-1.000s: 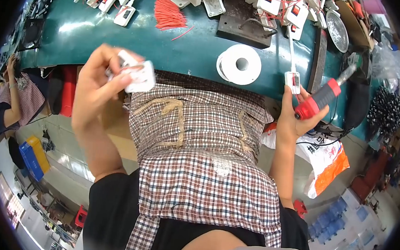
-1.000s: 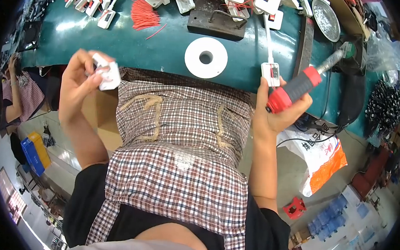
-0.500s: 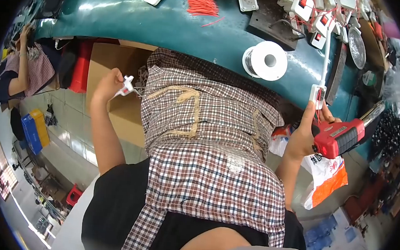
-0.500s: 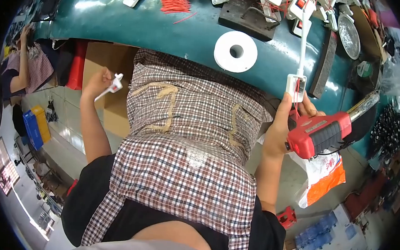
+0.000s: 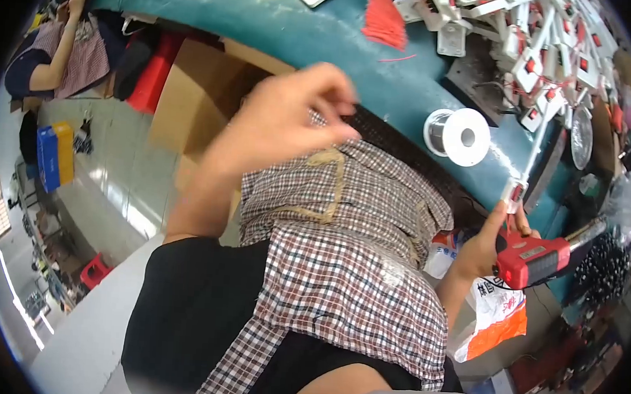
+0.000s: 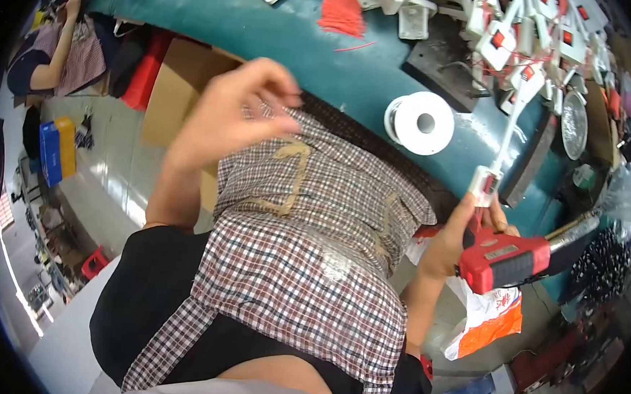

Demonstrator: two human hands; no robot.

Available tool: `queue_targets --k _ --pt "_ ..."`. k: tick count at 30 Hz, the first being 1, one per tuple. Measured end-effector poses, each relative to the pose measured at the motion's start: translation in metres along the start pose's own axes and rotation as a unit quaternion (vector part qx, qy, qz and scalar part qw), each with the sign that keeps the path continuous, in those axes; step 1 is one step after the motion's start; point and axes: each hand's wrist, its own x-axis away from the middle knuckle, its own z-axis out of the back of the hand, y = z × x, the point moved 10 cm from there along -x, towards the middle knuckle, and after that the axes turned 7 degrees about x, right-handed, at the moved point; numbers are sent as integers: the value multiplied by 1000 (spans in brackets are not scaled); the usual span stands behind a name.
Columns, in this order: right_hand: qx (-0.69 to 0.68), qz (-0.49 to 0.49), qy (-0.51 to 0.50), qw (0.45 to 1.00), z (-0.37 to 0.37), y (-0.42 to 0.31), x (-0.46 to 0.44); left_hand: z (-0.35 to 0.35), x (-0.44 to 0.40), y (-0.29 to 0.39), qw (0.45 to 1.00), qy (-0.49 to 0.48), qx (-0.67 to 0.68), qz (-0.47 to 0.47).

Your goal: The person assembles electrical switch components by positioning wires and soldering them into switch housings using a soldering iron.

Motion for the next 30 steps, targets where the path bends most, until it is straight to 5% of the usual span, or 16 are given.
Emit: queue_targets --k 2,3,4,9,23,25,28,30 --pt "53 -13 -43 998 -10 -3 1 -51 -18 34 988 -47 -80 -121" --pt "30 -12 -40 999 -12 -3 2 -74 -22 51 959 -33 -108 -261" --pt "7 -11 -39 999 -16 -2 3 -92 -26 51 954 -16 -100 -281" --pt "8 11 -49 999 -18 -3 8 -122 -50 43 951 11 -132 -279" --pt "-80 -37 -107 990 -53 19 9 -60 -52 45 956 113 -123 -241" --pt "-56 107 2 993 -42 -16 8 -52 -47 45 957 115 -127 -233" --pt "64 209 18 976 -44 -34 12 -32 -42 42 958 152 -134 -201" --pt "13 184 61 981 -45 -25 14 -19 -39 42 961 170 -111 -186"
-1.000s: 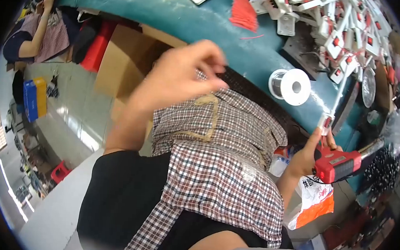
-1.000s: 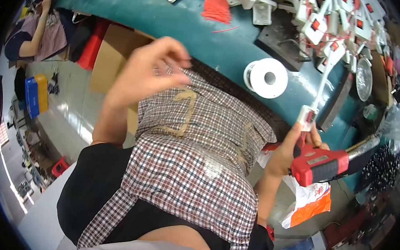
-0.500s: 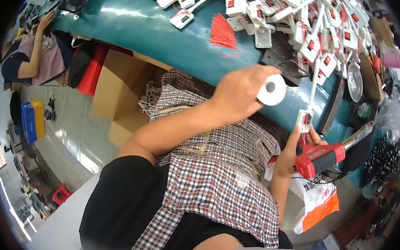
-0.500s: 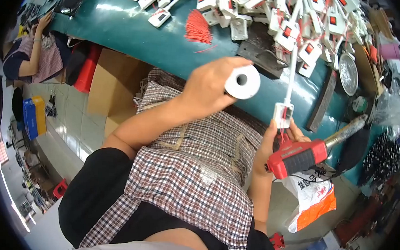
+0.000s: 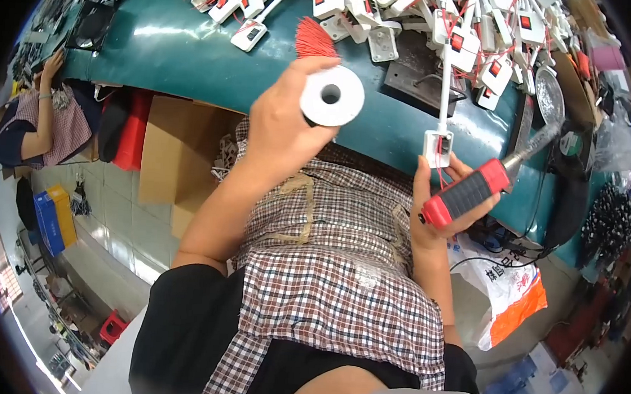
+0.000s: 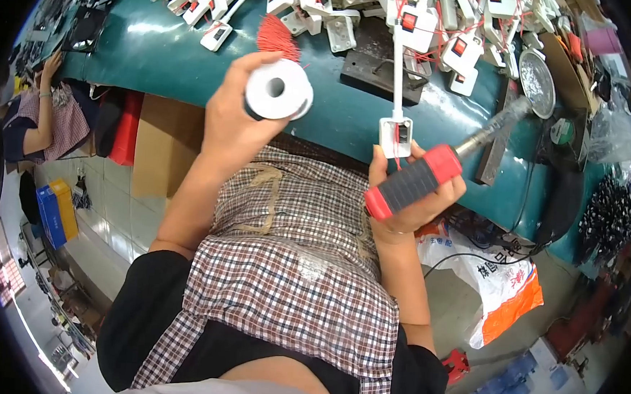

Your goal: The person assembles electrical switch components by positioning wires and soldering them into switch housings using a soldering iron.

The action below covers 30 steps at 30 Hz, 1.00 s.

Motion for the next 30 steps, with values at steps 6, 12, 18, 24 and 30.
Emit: queue_targets --k 6,12,18,24,30 --pt "125 80 -20 989 -13 -33 -13 1 -3 5 999 -27 -13 21" --pt "126 66 -40 989 -21 -33 -14 -23 4 4 996 -75 34 40" --pt "-47 -115 -103 987 -3 15 2 -23 2 22 997 -72 41 0" --pt "-107 -222 -5 969 49 33 -20 -37 -4 67 984 -83 141 -70" --pt "-70 -206 113 970 102 40 -39 -133 -14 111 957 -179 177 -147"
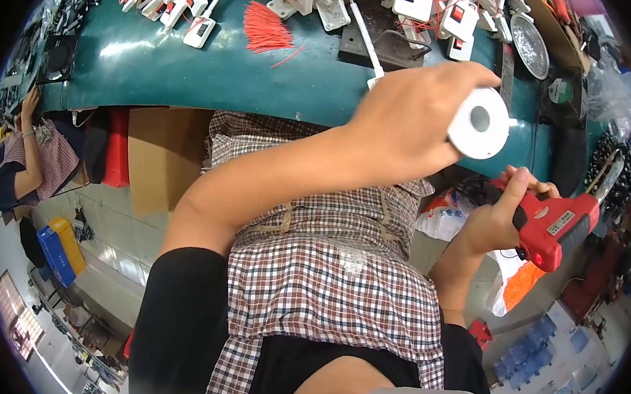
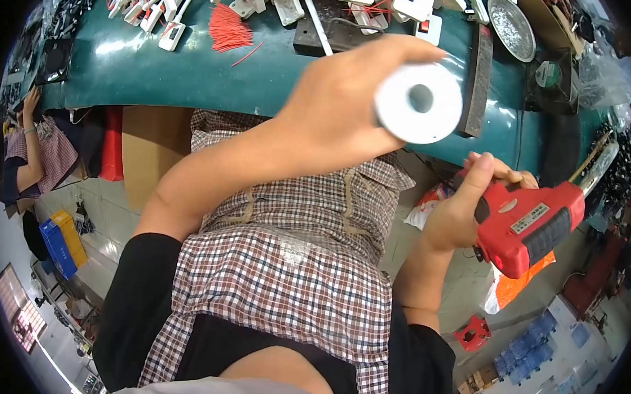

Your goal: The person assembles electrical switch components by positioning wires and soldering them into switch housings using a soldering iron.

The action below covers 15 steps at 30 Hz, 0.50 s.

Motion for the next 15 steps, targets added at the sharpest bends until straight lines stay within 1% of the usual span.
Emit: queue_targets --k 1,2,3,4,7,10,11,12,14,15 --pt "19 -8 6 1000 6 2 -2 -19 -7 -10 1000 -19 7 2" --pt "18 -5 7 1000 9 2 -2 -30 -12 -18 1000 -18 7 -1" --pt "22 -11 6 1000 12 6 -2 -46 -17 -30 999 -40 -26 8" --pt "27 -19 3 999 9 4 1 -51 -19 -40 996 -62 -58 20" --pt "38 -30 2 999 13 8 5 -68 -22 -62 996 -61 -59 13" --pt "41 -35 3 999 14 10 5 -67 -23 -66 995 -78 -59 18" --pt "41 -40 0 998 14 10 5 -56 -23 -52 995 -84 -49 -3" --pt "32 -48 -6 998 13 8 6 -37 -25 -36 995 -53 -67 -52" --pt "21 -60 -12 998 14 4 7 13 -24 -11 988 18 -106 -108" --pt "14 -47 -35 998 12 -1 8 40 -19 -8 990 55 -104 -72"
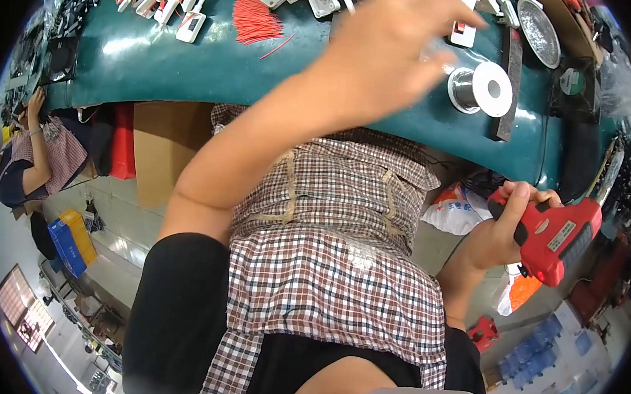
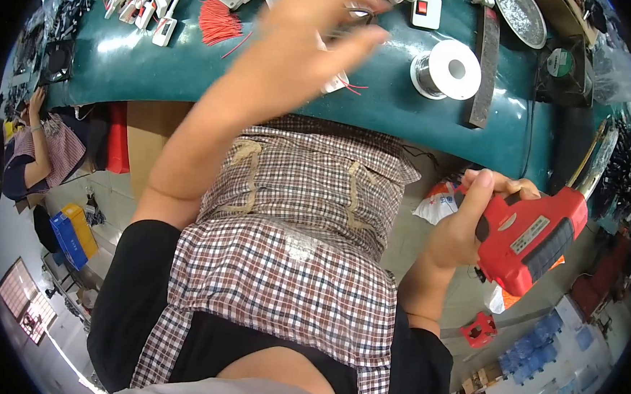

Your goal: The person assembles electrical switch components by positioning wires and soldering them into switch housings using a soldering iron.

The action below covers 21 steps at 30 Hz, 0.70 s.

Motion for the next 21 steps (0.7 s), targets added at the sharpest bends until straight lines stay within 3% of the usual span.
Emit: queue_targets --k 1,3,6,10,16,18,21 --pt "-6 14 -23 1000 -2 -4 2 12 4 16 977 -25 -69 -202" --pt "6 10 -55 998 -1 -3 6 24 24 -21 985 -130 -25 113" --pt "-42 -20 -137 989 -18 -6 13 4 60 -26 978 -165 -6 126" --pt "-52 -6 -163 985 -31 -20 20 -20 68 -20 989 -113 -32 94" --pt "51 22 -268 962 -34 -20 29 -30 73 -24 984 -127 -116 36" --pt "91 11 -300 949 -36 -17 34 -16 74 -25 989 -111 -72 69" --pt "47 6 -322 945 -37 -22 37 3 77 -31 986 -93 -8 141"
